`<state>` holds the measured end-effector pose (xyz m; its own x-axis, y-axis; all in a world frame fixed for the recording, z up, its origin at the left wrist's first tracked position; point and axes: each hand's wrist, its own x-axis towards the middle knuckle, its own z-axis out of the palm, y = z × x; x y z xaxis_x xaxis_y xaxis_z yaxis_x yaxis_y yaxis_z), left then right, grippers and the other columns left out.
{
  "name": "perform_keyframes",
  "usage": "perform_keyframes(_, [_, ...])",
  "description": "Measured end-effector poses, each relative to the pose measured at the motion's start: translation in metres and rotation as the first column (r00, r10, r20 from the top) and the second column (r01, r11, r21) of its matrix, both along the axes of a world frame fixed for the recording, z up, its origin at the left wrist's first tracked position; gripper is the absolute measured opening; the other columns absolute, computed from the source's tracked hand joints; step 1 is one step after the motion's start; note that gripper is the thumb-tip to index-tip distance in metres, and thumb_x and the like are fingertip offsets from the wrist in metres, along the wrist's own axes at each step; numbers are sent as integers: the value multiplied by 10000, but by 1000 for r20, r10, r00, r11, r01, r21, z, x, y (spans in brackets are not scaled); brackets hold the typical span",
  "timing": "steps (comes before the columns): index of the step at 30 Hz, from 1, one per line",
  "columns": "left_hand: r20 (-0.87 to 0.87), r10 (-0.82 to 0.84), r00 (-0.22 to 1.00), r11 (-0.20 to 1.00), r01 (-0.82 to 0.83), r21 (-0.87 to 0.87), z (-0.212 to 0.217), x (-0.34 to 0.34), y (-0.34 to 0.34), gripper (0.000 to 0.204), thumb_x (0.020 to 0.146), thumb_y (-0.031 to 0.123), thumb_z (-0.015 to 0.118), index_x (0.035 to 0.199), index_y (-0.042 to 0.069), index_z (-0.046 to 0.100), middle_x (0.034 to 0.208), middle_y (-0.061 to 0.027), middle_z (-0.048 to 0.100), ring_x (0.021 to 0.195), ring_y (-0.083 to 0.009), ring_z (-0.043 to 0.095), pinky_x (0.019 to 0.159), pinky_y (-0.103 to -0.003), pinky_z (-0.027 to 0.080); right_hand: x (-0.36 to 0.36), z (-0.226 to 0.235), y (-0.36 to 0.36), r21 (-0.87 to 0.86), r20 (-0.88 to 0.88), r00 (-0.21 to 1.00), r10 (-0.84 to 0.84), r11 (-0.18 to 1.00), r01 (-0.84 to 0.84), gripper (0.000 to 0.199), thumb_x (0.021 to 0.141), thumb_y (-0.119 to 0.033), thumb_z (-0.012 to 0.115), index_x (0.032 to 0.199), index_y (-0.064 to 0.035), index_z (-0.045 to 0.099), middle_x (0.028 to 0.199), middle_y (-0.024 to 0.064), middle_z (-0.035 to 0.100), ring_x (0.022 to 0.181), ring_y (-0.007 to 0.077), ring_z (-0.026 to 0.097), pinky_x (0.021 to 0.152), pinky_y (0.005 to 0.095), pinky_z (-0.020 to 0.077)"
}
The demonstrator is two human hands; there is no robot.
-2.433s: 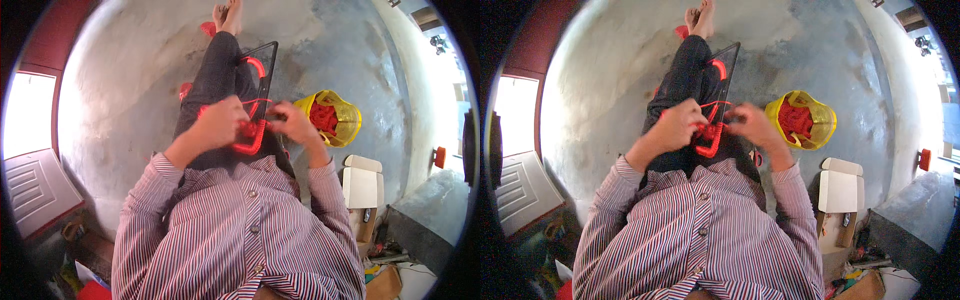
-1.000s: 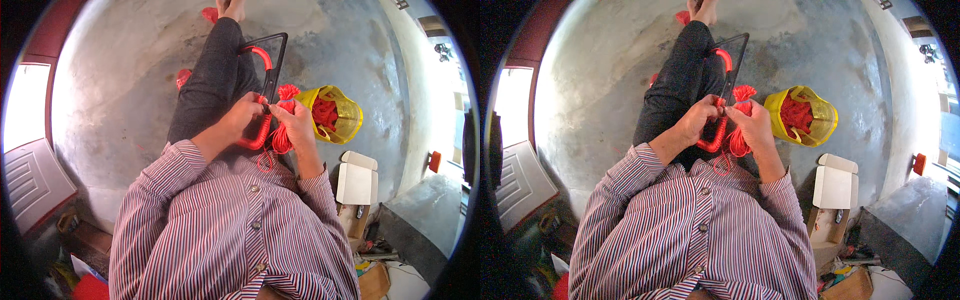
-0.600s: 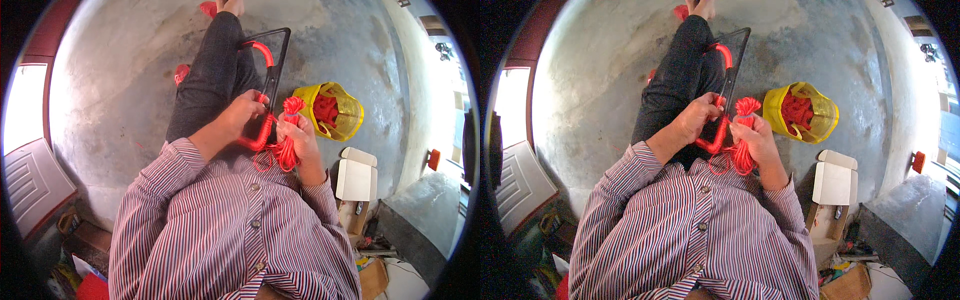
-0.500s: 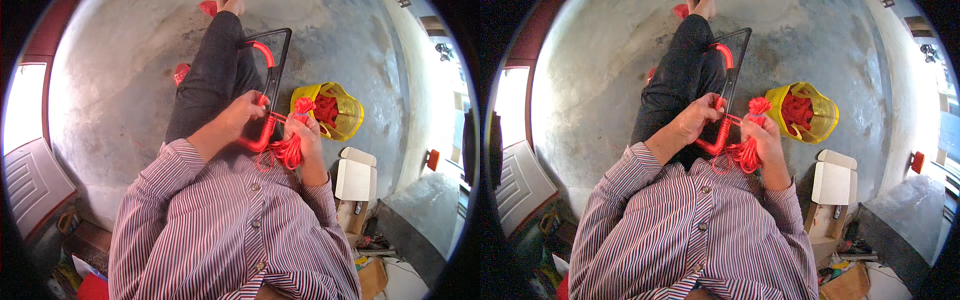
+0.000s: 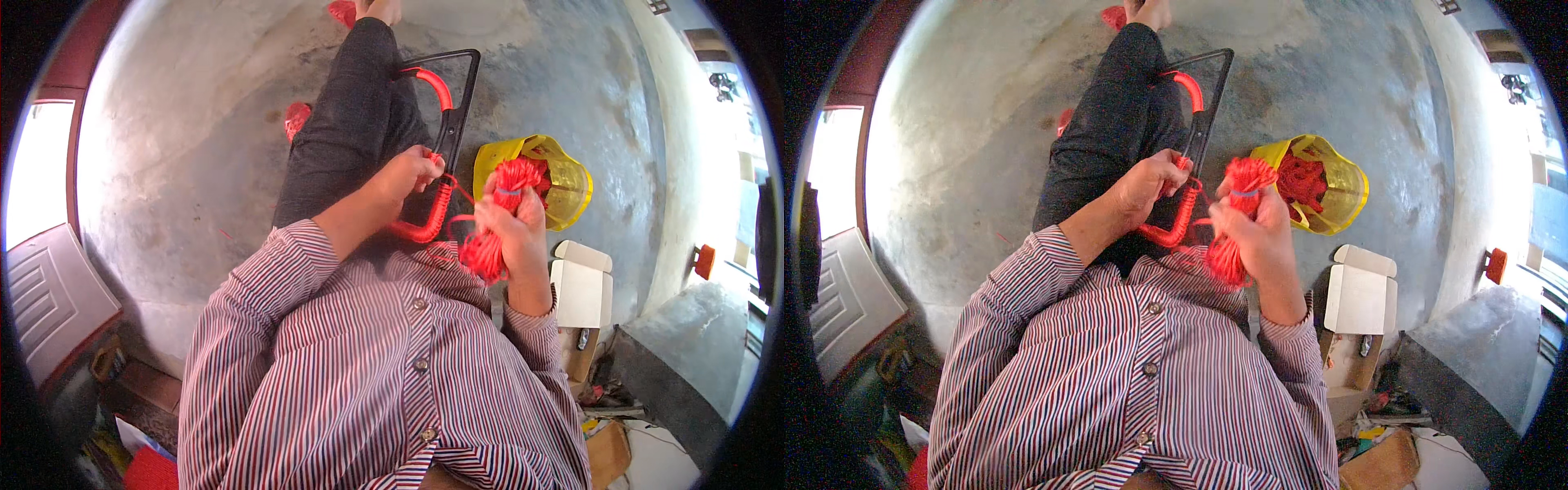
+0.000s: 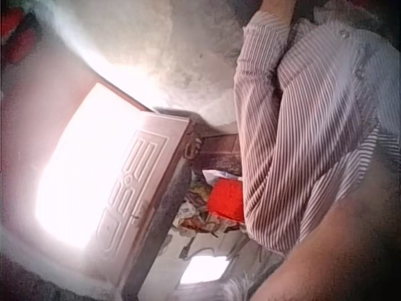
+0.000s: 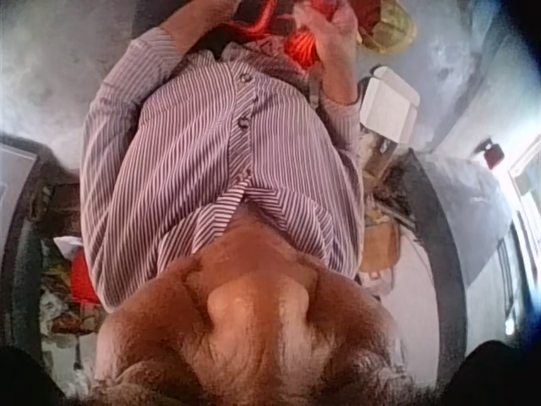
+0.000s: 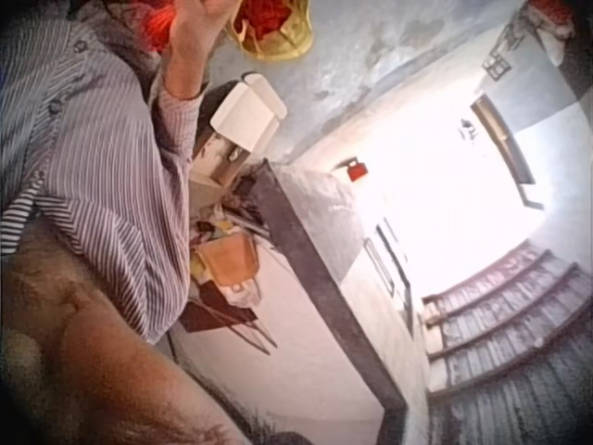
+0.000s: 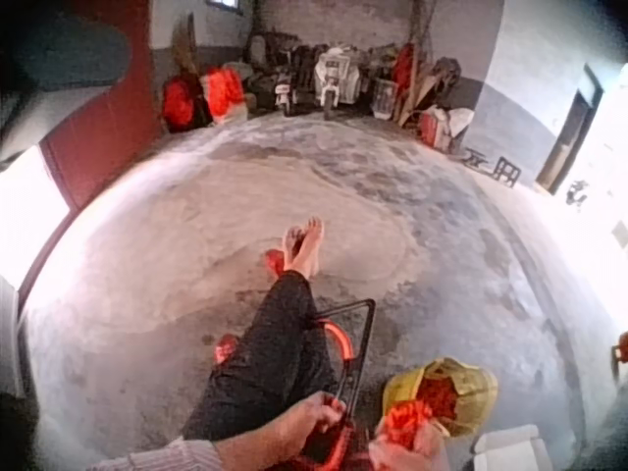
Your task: Wrapping a black plastic or metal frame component with red decorative rope for furniture manufacturing.
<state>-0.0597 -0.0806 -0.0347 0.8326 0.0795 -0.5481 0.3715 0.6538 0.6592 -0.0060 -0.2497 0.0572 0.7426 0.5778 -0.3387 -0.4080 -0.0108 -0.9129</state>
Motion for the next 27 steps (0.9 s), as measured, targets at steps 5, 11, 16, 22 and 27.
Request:
perform_keyframes(5, [-8,-49,999,997,50,60,-6,1,3,281,681,66,578,950,13,517,756,3,485,648,-108,434,648,-225,342,-11,21,-12,-1,-22,980,196,981,-196,222,772,32,633,945,-47,519,765,-5,540,630,70,531,558,224,438])
perform_keyframes(11, [226,-17,974,446,-195,874,20,-6,-13,371,720,55,589,1081,-15,536,884,-47,596,816,-152,575,830,-254,427,5,34,-13,40,80,996,32,999,-35,243,745,40,646,939,-42,526,755,7,565,622,74,540,555,214,433])
perform_keyframes(16, [454,-138,880,619,-281,733,57,-7,-8,66,801,68,642,845,20,637,756,-45,628,734,-109,589,679,-268,486,29,31,-13,77,202,954,221,968,-241,196,729,34,603,912,-14,550,795,13,566,672,85,527,590,234,435])
perform_keyframes(22, [-51,75,996,452,11,892,39,-16,31,179,880,174,593,843,-1,597,678,-58,611,623,-81,545,579,-244,450,45,-22,-4,-600,669,370,644,762,-243,220,702,-2,579,915,-56,582,811,91,586,730,212,593,637,329,469])
perform_keyframes(27, [-84,-82,993,371,109,922,24,-28,4,252,915,246,545,858,1,541,675,-177,581,692,-346,635,634,-373,487,22,-60,24,-487,672,513,534,841,-237,167,753,-57,592,917,-29,577,837,155,621,794,347,620,658,416,485])
